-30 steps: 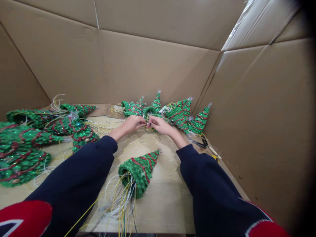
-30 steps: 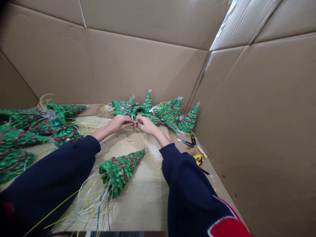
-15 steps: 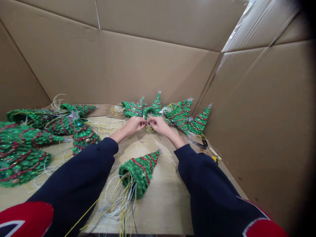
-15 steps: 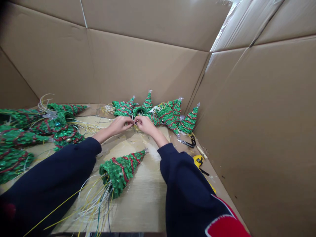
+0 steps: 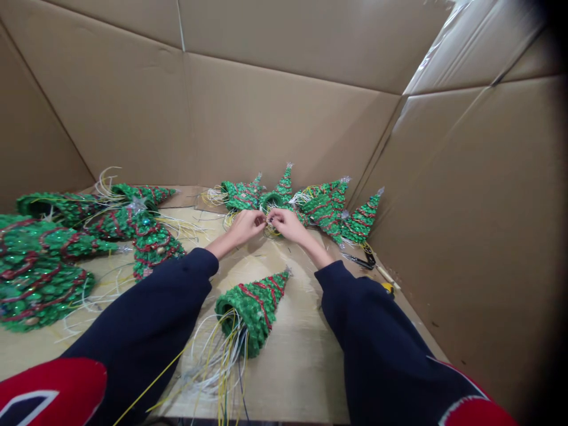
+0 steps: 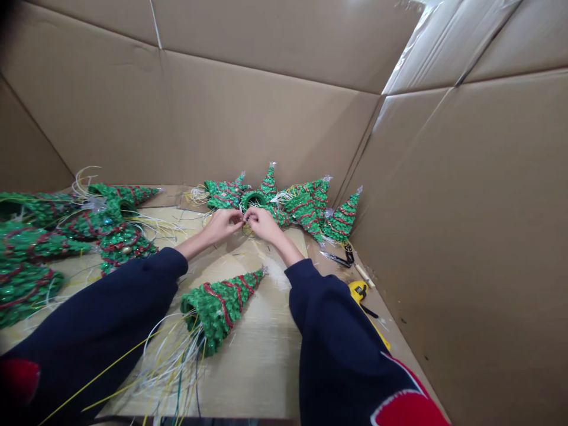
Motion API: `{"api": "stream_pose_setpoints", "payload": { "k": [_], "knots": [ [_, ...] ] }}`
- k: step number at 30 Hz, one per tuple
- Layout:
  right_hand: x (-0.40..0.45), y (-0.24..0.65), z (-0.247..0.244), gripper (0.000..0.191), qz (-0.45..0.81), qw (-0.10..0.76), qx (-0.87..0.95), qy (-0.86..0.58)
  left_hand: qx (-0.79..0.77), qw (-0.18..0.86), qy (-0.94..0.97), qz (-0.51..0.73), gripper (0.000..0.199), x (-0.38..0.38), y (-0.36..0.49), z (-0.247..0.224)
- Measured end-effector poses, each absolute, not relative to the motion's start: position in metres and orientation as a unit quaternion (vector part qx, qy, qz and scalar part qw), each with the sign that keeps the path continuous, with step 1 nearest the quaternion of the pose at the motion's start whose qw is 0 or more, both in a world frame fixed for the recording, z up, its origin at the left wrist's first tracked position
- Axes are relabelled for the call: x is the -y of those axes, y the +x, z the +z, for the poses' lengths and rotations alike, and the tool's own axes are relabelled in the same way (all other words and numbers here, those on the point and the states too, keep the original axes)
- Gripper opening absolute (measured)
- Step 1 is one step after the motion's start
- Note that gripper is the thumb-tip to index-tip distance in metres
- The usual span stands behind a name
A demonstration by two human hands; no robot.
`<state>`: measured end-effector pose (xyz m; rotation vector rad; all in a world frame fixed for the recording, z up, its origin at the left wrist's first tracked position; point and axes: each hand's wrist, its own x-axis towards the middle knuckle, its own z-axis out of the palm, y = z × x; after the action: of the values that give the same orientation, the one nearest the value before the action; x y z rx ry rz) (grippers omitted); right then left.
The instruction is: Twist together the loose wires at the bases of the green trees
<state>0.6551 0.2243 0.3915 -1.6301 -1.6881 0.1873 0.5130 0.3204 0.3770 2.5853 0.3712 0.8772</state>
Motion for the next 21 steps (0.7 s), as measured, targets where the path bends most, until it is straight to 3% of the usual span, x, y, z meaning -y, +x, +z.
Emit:
{"api": "stream_pose_setpoints", "payload": {
  "k": [21],
  "knots": [
    [-0.222, 0.651, 0.394, 0.007, 0.049, 0.409, 0.666, -0.622, -0.138, 0.546, 0.758, 0.331, 0.02, -0.33, 0.533, 0.352]
  ]
}}
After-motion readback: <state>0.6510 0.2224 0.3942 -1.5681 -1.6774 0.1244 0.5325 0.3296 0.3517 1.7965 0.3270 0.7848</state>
